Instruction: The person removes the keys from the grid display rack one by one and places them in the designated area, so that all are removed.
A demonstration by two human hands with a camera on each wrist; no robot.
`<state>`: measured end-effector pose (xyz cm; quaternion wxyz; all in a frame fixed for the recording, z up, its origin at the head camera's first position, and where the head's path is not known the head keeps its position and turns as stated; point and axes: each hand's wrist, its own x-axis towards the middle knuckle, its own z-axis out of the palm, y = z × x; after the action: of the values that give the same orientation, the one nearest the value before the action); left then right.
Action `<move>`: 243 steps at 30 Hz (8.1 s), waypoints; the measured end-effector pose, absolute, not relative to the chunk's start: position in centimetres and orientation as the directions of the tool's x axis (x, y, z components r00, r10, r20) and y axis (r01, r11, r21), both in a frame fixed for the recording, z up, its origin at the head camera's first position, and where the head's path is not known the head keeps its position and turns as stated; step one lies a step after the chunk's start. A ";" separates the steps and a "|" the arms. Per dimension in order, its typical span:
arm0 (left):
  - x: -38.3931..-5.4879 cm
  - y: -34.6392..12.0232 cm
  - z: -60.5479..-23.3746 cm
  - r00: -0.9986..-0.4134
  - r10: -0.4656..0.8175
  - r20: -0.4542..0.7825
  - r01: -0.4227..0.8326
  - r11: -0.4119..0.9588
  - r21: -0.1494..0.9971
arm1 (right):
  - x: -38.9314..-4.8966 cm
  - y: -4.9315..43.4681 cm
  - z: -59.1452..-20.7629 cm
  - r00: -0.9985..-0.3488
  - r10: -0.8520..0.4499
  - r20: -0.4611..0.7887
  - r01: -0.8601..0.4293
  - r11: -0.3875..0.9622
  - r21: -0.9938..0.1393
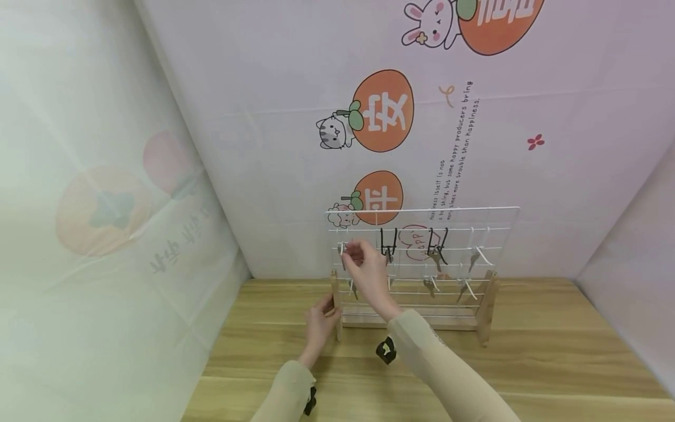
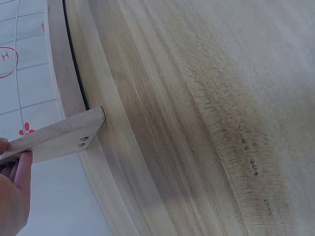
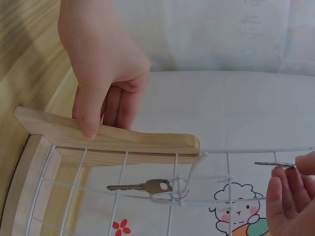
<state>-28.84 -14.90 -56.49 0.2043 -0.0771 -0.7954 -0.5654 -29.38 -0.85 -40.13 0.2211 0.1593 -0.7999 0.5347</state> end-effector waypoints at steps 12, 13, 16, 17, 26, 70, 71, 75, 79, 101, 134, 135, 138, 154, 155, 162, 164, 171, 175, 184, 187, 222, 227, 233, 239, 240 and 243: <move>-28.8 -14.9 -56.5 -0.905 -0.112 0.412 0.359 0.321 0.876 | -29.1 -0.9 -39.8 -0.846 -0.039 0.532 -0.505 0.381 -0.774; -28.8 -15.0 -56.5 -0.906 -0.113 0.409 0.356 0.319 0.878 | -29.1 -0.9 -39.8 -0.845 -0.043 0.533 -0.507 0.379 -0.774; -28.8 -15.0 -56.4 -0.910 -0.110 0.401 0.349 0.320 0.881 | -29.1 -0.9 -39.7 -0.845 -0.051 0.533 -0.510 0.375 -0.774; -28.8 -15.0 -56.3 -0.910 -0.109 0.399 0.348 0.322 0.881 | -29.2 -0.9 -39.7 -0.844 -0.051 0.534 -0.512 0.374 -0.773; -28.7 -15.1 -56.3 -0.917 -0.083 0.390 0.338 0.357 0.871 | -29.3 -1.0 -39.5 -0.849 -0.055 0.525 -0.499 0.408 -0.765; -28.6 -15.3 -56.1 -0.935 -0.064 0.348 0.313 0.307 0.899 | -26.8 0.6 -38.3 -0.880 -0.126 0.457 -0.468 0.384 -0.796; -28.6 -15.3 -56.2 -0.934 -0.065 0.350 0.314 0.313 0.896 | -26.7 0.6 -38.4 -0.883 -0.129 0.451 -0.464 0.388 -0.797; -28.6 -15.3 -56.2 -0.931 -0.072 0.358 0.318 0.324 0.891 | -26.3 0.7 -38.9 -0.893 -0.140 0.427 -0.446 0.396 -0.803; -28.7 -15.3 -56.3 -0.924 -0.070 0.377 0.336 0.323 0.885 | -25.9 0.9 -39.8 -0.887 -0.151 0.435 -0.458 0.400 -0.794; -28.7 -15.1 -56.1 -0.947 -0.084 0.311 0.268 0.330 0.905 | -24.0 3.1 -47.9 -0.952 -0.177 0.250 -0.302 0.416 -0.858; -28.8 -15.0 -56.1 -0.947 -0.092 0.308 0.267 0.313 0.912 | -23.3 2.9 -57.0 -0.973 -0.229 -0.044 -0.058 0.420 -0.906; -28.8 -15.0 -56.1 -0.947 -0.092 0.308 0.265 0.317 0.911 | -23.3 2.9 -57.1 -0.972 -0.229 -0.044 -0.058 0.421 -0.905; -28.8 -14.9 -56.0 -0.945 -0.095 0.313 0.267 0.326 0.907 | -23.4 2.8 -57.2 -0.971 -0.232 -0.048 -0.053 0.410 -0.911; -28.6 -14.9 -55.7 -0.946 -0.093 0.312 0.266 0.331 0.905 | -23.9 2.6 -57.9 -0.972 -0.220 -0.084 -0.010 0.394 -0.919; -28.7 -14.9 -55.7 -0.945 -0.091 0.313 0.269 0.327 0.906 | -23.9 2.6 -58.0 -0.973 -0.215 -0.085 -0.008 0.397 -0.918; -28.7 -14.9 -55.9 -0.943 -0.086 0.322 0.283 0.306 0.909 | -24.0 2.3 -58.3 -0.977 -0.193 -0.088 -0.003 0.427 -0.904; -28.7 -14.9 -56.0 -0.941 -0.089 0.325 0.284 0.310 0.907 | -24.0 2.3 -58.2 -0.977 -0.195 -0.087 -0.006 0.432 -0.902; -28.8 -14.9 -56.0 -0.942 -0.098 0.323 0.278 0.314 0.908 | -24.1 2.4 -57.5 -0.971 -0.229 -0.069 -0.053 0.490 -0.870; -28.9 -14.9 -56.0 -0.942 -0.098 0.322 0.277 0.318 0.907 | -24.3 2.4 -57.4 -0.967 -0.251 -0.037 -0.107 0.536 -0.838; -28.9 -14.9 -56.0 -0.942 -0.105 0.319 0.275 0.304 0.912 | -24.8 2.5 -57.5 -0.955 -0.297 0.019 -0.198 0.585 -0.787; -28.9 -15.0 -56.1 -0.943 -0.101 0.316 0.274 0.302 0.913 | -24.8 2.4 -57.4 -0.950 -0.309 0.038 -0.225 0.599 -0.768; -28.9 -14.8 -55.8 -0.945 -0.108 0.310 0.272 0.274 0.923 | -24.5 2.8 -56.6 -0.948 -0.319 -0.015 -0.207 0.652 -0.730; -28.7 -14.9 -55.9 -0.939 -0.095 0.330 0.291 0.292 0.911 | -24.2 3.1 -56.5 -0.946 -0.324 -0.005 -0.209 0.623 -0.753; -28.7 -15.0 -56.0 -0.938 -0.094 0.333 0.292 0.301 0.908 | -24.1 3.9 -56.3 -0.941 -0.334 0.051 -0.244 0.568 -0.786; -28.6 -15.0 -56.0 -0.944 -0.091 0.318 0.281 0.287 0.916 | -24.0 4.7 -55.2 -0.943 -0.309 0.124 -0.283 0.547 -0.787; -28.6 -15.0 -56.0 -0.944 -0.090 0.316 0.279 0.286 0.917 | -24.0 4.8 -54.9 -0.943 -0.304 0.137 -0.290 0.547 -0.785; -28.6 -15.0 -56.0 -0.945 -0.095 0.313 0.275 0.289 0.917 | -23.9 5.1 -53.8 -0.941 -0.283 0.184 -0.316 0.551 -0.772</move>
<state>-28.61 -14.98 -56.04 0.1558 -0.0572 -0.7877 -0.5933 -23.92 5.07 -53.81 0.0191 0.1701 -0.8805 0.4421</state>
